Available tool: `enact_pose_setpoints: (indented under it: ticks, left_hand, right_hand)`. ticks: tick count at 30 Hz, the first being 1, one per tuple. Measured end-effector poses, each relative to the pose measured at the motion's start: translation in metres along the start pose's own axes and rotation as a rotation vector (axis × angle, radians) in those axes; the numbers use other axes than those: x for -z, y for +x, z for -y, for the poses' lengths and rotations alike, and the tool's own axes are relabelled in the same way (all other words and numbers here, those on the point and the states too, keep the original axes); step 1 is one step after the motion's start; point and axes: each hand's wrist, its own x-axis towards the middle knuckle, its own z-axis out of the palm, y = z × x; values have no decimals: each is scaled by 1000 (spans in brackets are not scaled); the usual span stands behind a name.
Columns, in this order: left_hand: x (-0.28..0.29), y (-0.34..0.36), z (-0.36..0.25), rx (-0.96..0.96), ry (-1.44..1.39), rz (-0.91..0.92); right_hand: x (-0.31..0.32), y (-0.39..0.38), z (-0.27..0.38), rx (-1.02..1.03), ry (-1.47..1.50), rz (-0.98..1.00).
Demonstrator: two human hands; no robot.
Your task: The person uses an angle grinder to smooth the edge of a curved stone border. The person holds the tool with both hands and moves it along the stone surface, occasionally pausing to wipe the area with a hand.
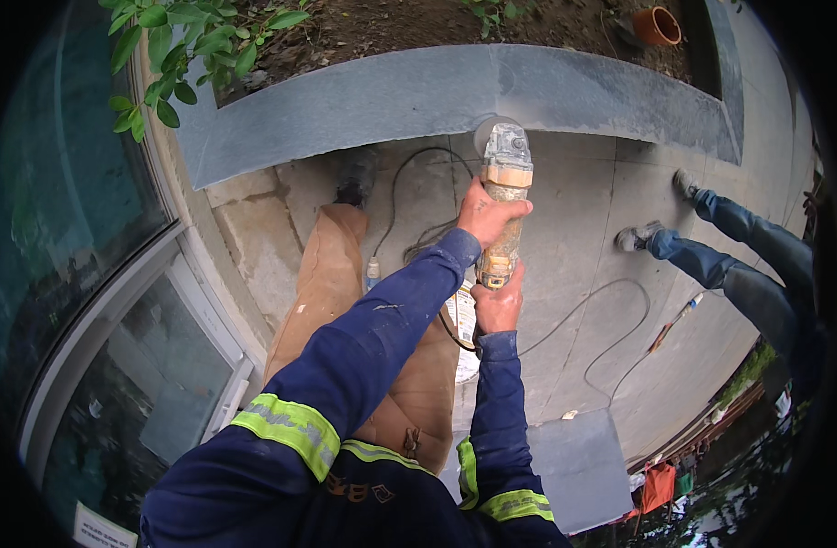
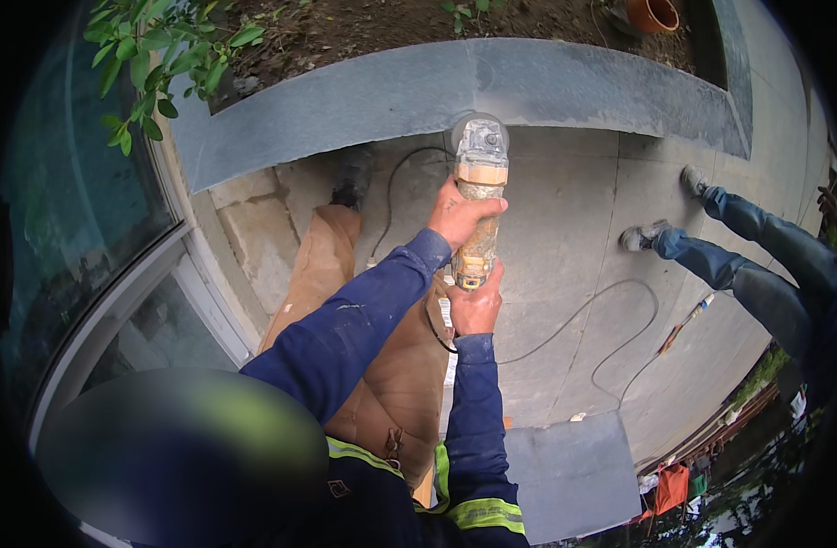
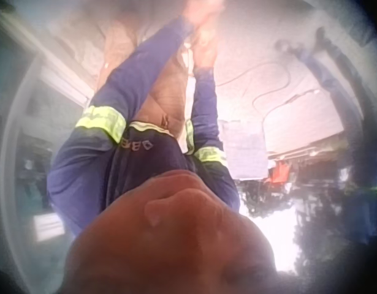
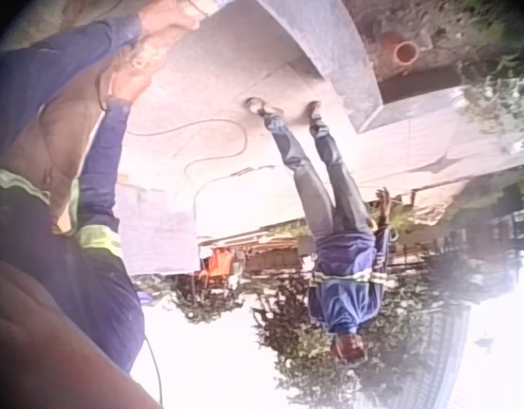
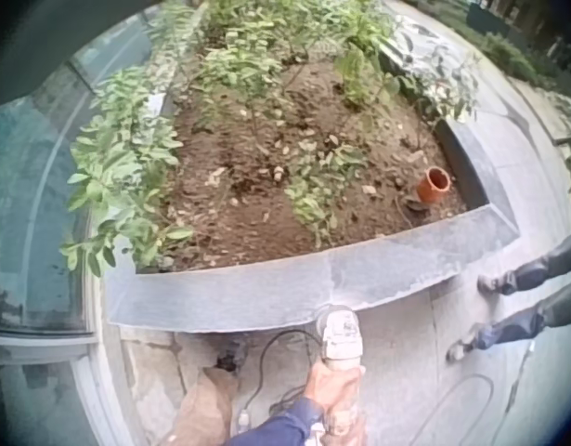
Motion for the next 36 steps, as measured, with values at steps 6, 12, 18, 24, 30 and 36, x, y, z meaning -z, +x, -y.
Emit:
enact_pose_setpoints:
  ticks: [6,12,18,24,30,36]
  left_hand:
    - [-3,-1,-1,10,3,-17]
    - [-3,4,-4,1,-82,20]
    - [-15,6,6,-33,21,45]
    - [-28,-25,1,-50,64,41]
    - [-53,-40,-31,-146,1,55]
    - [-65,-3,-64,-152,-136,46]
  right_hand:
    - [4,0,-2,6,-47,-5]
    - [6,8,0,-17,-54,20]
    - [12,2,3,3,38,-48]
    - [35,-23,-3,86,40,-59]
    - [68,-22,15,128,81,-18]
    - [83,15,62,169,-45,-28]
